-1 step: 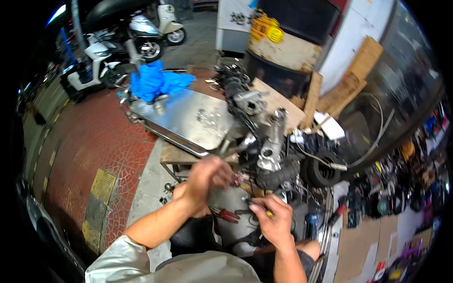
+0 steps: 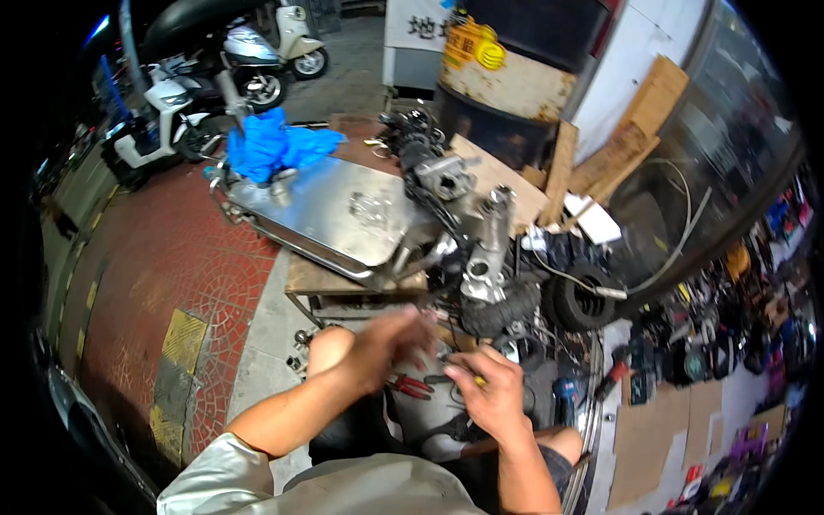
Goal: The person uses a hammer and a cylindrical metal tool to repeatedly strike a component on a disassembled engine block. They also use a screwdriver to manipulate small parts and handle a plastic bag containing small hardware.
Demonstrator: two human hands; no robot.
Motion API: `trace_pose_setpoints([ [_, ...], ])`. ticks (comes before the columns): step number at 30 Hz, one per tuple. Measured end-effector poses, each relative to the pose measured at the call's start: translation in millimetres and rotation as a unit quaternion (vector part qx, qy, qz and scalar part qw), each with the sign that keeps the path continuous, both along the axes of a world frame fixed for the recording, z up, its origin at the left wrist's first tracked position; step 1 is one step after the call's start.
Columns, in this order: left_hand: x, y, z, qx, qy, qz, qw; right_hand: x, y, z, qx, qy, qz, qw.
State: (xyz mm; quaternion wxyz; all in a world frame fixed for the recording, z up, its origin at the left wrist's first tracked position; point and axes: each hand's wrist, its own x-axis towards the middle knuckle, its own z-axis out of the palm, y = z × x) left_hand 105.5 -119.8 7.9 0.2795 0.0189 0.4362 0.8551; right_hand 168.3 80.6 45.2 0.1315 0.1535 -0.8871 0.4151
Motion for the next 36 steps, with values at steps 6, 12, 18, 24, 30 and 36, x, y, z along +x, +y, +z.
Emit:
trace_pose_setpoints([
  [6, 46, 56, -60, 0.151, -0.242, -0.163, 0.944, 22, 10, -7, 0.136, -0.034, -0.011, 0.990],
  [12, 53, 59, -46, 0.155, -0.203, -0.179, 0.950, 41, 25, -19, -0.023, -0.016, -0.099, 0.995],
  [18, 55, 62, -23, 0.165, -0.189, -0.221, 0.942, 50, 34, -25, -0.142, -0.057, -0.094, 0.984],
  [24, 45, 53, -22, 0.168, -0.178, -0.313, 0.918, 57, 35, -14, -0.318, -0.222, -0.013, 0.922],
  [30, 39, 55, -42, 0.193, -0.278, -0.196, 0.920, 28, 78, 6, -0.473, -0.235, -0.119, 0.841],
  [36, 22, 53, -5, 0.202, -0.222, -0.043, 0.953, 57, 51, -16, -0.337, -0.250, -0.100, 0.902],
])
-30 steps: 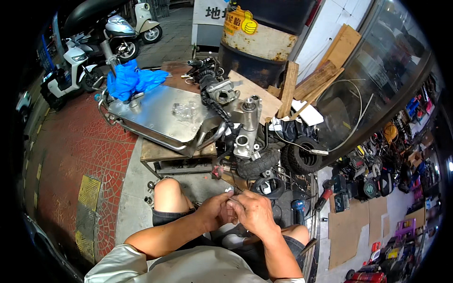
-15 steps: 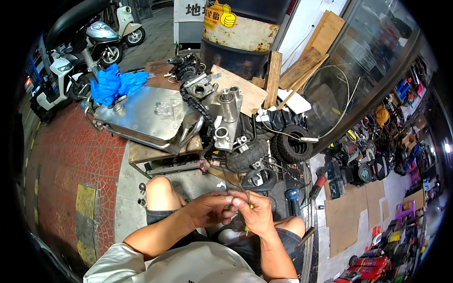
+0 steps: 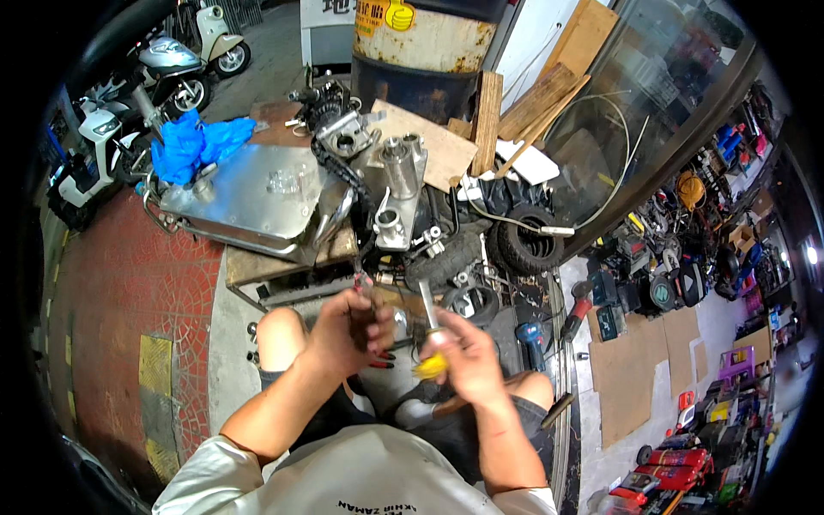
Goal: The person uses a hammer and a cylindrical metal tool to repeatedly strike a component on a disassembled engine block. They also use a screwdriver to manipulate small parts and handle a plastic bag containing small hardware.
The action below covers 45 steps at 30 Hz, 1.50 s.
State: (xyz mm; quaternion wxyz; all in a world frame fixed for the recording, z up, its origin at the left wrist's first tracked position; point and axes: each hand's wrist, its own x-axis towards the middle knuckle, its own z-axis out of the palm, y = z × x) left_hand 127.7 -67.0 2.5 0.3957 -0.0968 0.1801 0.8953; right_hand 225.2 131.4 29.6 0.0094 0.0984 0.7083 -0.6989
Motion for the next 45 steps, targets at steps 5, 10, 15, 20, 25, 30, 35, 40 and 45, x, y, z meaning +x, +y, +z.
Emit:
trace_pose_setpoints([
  [5, -8, -7, 13, -0.027, -0.009, 0.067, 0.997, 3, -44, 9, 0.184, 0.129, 0.011, 0.974],
  [10, -7, -10, 21, -0.035, 0.000, 0.071, 0.997, -7, -54, 19, 0.226, 0.165, 0.008, 0.960],
  [15, -7, -8, 23, -0.046, -0.022, 0.090, 0.995, -7, -49, 23, 0.217, 0.116, 0.018, 0.969],
  [20, -6, -8, 19, -0.043, 0.037, 0.094, 0.994, -9, -44, 23, 0.114, 0.085, 0.020, 0.990],
  [25, -5, -8, 21, -0.095, 0.129, 0.133, 0.978, -11, -51, 30, 0.366, 0.241, 0.008, 0.899],
  [30, -14, -9, 24, -0.069, 0.159, 0.107, 0.979, -14, -56, 27, 0.121, 0.152, 0.002, 0.981],
  [35, -34, -1, 37, -0.065, 0.176, 0.087, 0.978, -31, -60, 12, -0.054, 0.146, -0.014, 0.988],
  [40, -49, -5, 54, -0.090, 0.175, 0.097, 0.976, -57, -60, 34, 0.013, 0.188, -0.057, 0.980],
  [45, -43, -22, 50, -0.154, 0.206, 0.122, 0.959, -98, -60, 63, 0.068, 0.204, -0.071, 0.974],
])
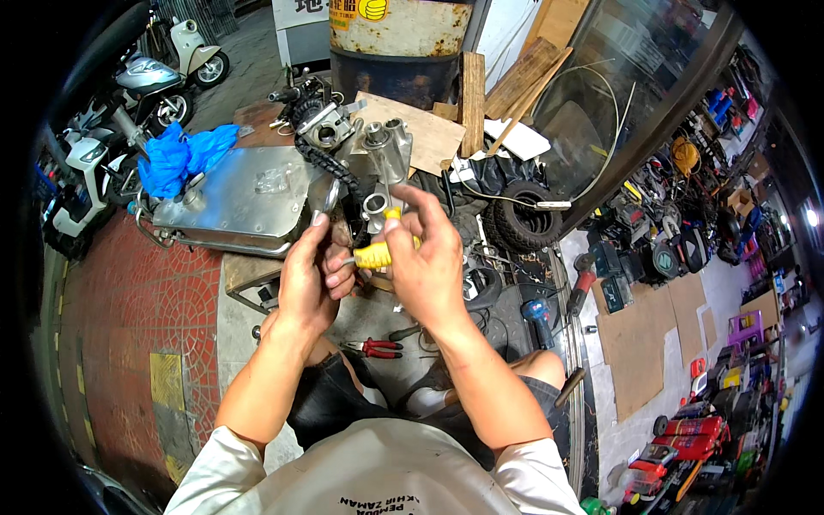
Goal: The person uses a hammer and a cylindrical metal tool to repeatedly strike a component on a disassembled engine block. They also use a screwdriver to manipulate small parts and handle a plastic bag containing small hardware.
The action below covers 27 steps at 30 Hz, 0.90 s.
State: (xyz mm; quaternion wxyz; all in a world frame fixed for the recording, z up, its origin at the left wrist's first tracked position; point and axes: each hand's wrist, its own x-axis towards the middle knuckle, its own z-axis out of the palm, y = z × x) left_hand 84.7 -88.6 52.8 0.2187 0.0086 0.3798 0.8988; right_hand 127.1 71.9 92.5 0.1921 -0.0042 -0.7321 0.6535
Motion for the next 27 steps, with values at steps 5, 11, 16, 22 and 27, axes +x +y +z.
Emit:
trace_pose_setpoints([
  [5, 9, 5, -5, -0.065, 0.040, -0.022, 0.997, -25, -3, 5, 0.002, 0.015, -0.012, 1.000],
  [11, 9, 18, 6, -0.054, 0.063, -0.062, 0.995, -34, -15, 3, -0.062, -0.002, -0.025, 0.998],
  [16, 0, 5, 5, -0.002, 0.061, -0.046, 0.997, -34, -22, 11, -0.009, -0.021, -0.041, 0.999],
  [22, -4, -2, 19, 0.025, 0.025, -0.054, 0.998, -38, -28, 18, 0.085, 0.013, -0.080, 0.993],
  [27, -3, -3, 38, 0.052, 0.013, -0.058, 0.997, -44, -24, 28, 0.086, 0.024, -0.074, 0.993],
])
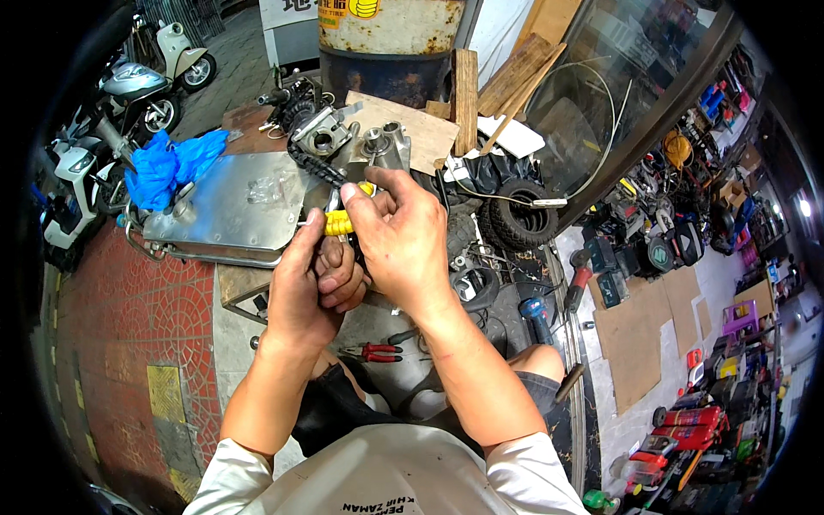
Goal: The person uses a hammer and a cylindrical metal tool to repeatedly strike a component on a disassembled engine block. They also use a screwdriver to manipulate small parts and handle a plastic bag containing small hardware.
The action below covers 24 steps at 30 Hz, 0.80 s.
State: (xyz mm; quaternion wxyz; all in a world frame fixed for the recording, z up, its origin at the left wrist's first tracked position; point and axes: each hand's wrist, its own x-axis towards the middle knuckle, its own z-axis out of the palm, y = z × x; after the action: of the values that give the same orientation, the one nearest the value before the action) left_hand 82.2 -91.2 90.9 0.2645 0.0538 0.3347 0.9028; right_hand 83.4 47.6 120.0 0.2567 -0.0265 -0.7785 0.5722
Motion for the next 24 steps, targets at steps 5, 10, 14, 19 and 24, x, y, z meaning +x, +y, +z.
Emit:
trace_pose_setpoints([
  [5, -2, 5, -3, -0.080, 0.065, 0.064, 0.993, -5, 5, -7, 0.004, 0.012, 0.009, 1.000],
  [10, -7, 13, -24, -0.191, 0.151, 0.159, 0.957, -6, 0, -35, 0.007, 0.085, 0.009, 0.996],
  [14, -12, 9, -26, -0.295, 0.256, 0.188, 0.901, -5, 2, -35, 0.049, 0.094, -0.002, 0.994],
  [19, -13, 6, -22, -0.393, 0.348, 0.221, 0.822, -5, 3, -35, 0.053, 0.117, 0.000, 0.992],
  [24, -14, 0, 13, -0.435, 0.368, 0.214, 0.793, 0, 10, -28, 0.103, 0.132, 0.039, 0.985],
])
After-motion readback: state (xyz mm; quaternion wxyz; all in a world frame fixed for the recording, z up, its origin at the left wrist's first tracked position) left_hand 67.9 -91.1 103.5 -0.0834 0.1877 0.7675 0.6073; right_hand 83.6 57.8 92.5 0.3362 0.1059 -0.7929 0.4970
